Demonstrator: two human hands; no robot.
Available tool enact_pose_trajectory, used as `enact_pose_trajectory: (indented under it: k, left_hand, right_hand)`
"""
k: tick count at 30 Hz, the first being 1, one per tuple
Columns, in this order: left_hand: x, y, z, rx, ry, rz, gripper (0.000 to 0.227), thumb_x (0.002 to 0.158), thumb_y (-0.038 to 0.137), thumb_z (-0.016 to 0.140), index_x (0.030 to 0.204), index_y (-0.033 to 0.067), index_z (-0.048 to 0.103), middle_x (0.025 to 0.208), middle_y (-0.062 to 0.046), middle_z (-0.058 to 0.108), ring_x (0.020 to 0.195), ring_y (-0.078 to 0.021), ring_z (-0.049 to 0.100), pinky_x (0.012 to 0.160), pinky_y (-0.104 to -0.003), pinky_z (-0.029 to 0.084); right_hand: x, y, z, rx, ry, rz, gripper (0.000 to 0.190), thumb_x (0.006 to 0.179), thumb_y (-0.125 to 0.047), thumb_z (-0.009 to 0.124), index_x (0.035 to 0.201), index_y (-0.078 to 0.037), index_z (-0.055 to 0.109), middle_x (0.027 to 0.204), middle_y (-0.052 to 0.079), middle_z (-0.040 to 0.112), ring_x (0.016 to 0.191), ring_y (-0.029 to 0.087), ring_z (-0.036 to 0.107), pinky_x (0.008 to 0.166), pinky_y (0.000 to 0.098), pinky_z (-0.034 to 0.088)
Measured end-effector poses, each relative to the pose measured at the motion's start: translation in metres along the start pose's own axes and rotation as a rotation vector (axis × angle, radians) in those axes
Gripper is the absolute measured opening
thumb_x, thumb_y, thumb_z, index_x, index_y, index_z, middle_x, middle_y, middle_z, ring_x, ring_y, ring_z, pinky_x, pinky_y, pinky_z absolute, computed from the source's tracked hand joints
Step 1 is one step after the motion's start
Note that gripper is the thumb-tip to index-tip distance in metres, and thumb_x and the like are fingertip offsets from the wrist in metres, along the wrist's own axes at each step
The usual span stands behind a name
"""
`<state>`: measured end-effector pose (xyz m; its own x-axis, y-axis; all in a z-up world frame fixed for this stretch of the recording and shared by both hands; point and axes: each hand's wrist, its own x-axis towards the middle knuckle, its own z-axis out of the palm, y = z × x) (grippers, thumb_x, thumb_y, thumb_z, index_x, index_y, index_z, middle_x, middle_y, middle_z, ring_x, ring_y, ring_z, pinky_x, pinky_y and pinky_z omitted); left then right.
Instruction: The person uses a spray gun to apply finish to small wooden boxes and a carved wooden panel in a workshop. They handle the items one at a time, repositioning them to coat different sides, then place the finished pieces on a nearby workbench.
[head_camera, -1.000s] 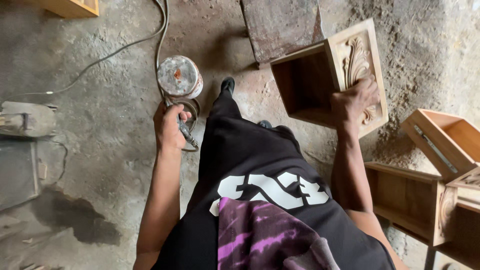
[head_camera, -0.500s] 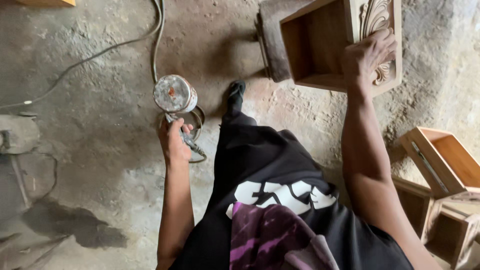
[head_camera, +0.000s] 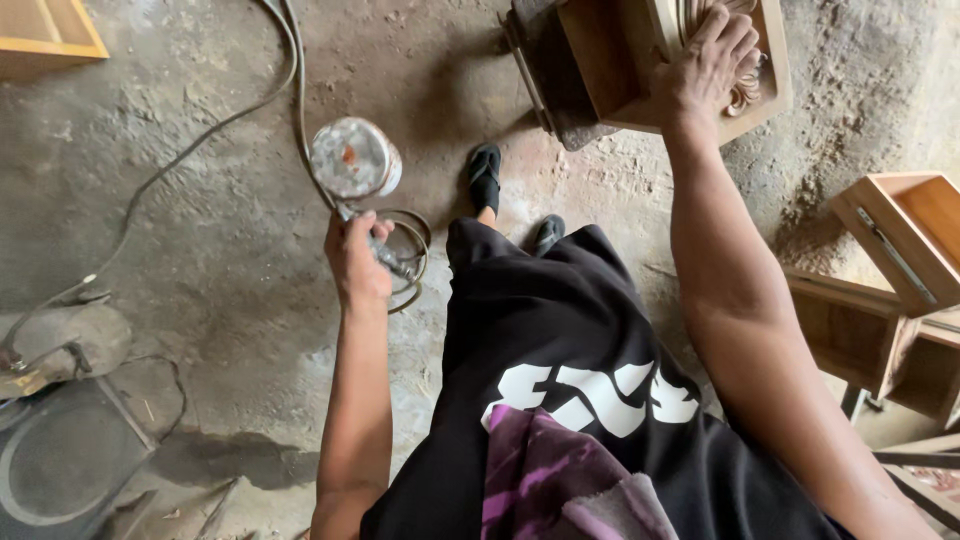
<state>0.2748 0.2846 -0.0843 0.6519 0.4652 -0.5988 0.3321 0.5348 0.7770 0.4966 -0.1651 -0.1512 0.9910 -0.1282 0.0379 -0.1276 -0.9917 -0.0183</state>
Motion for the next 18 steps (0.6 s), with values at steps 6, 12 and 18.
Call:
enact_pose_trajectory:
  k: [6,12,18]
  left_hand:
    - [0.018,-0.010,0.050,0.049,-0.099,-0.041,0.031,0.090,0.011,0.066,0.119,0.0067,0.057,0.089,0.000,0.064,0.074,-0.0161,0.067,0.074,-0.033,0.054]
    - [-0.003,-0.006,0.093,0.148,-0.382,0.146,0.032,0.096,0.014,0.069,0.123,0.0019,0.057,0.091,-0.004,0.066,0.082,-0.0160,0.069,0.080,-0.033,0.056]
    - [-0.092,-0.006,0.120,0.343,-0.598,0.203,0.040,0.093,0.022,0.072,0.123,0.0016,0.056,0.097,-0.007,0.070,0.084,-0.0139,0.068,0.075,-0.031,0.056]
  right_hand:
    - [-0.033,0.014,-0.014,-0.098,0.163,-0.127,0.118,0.076,-0.059,0.097,0.155,-0.006,0.028,0.141,0.020,0.040,0.129,0.038,0.039,0.106,0.0579,0.026]
    - [-0.088,0.015,-0.088,-0.013,-0.058,-0.018,0.112,0.081,-0.053,0.096,0.155,-0.002,0.029,0.140,0.026,0.038,0.134,0.043,0.034,0.113,0.0645,0.026]
    - [-0.239,-0.079,-0.166,0.614,-0.072,-0.450,0.109,0.062,-0.031,0.101,0.150,-0.005,0.042,0.144,0.024,0.047,0.131,0.044,0.050,0.110,0.0501,0.046]
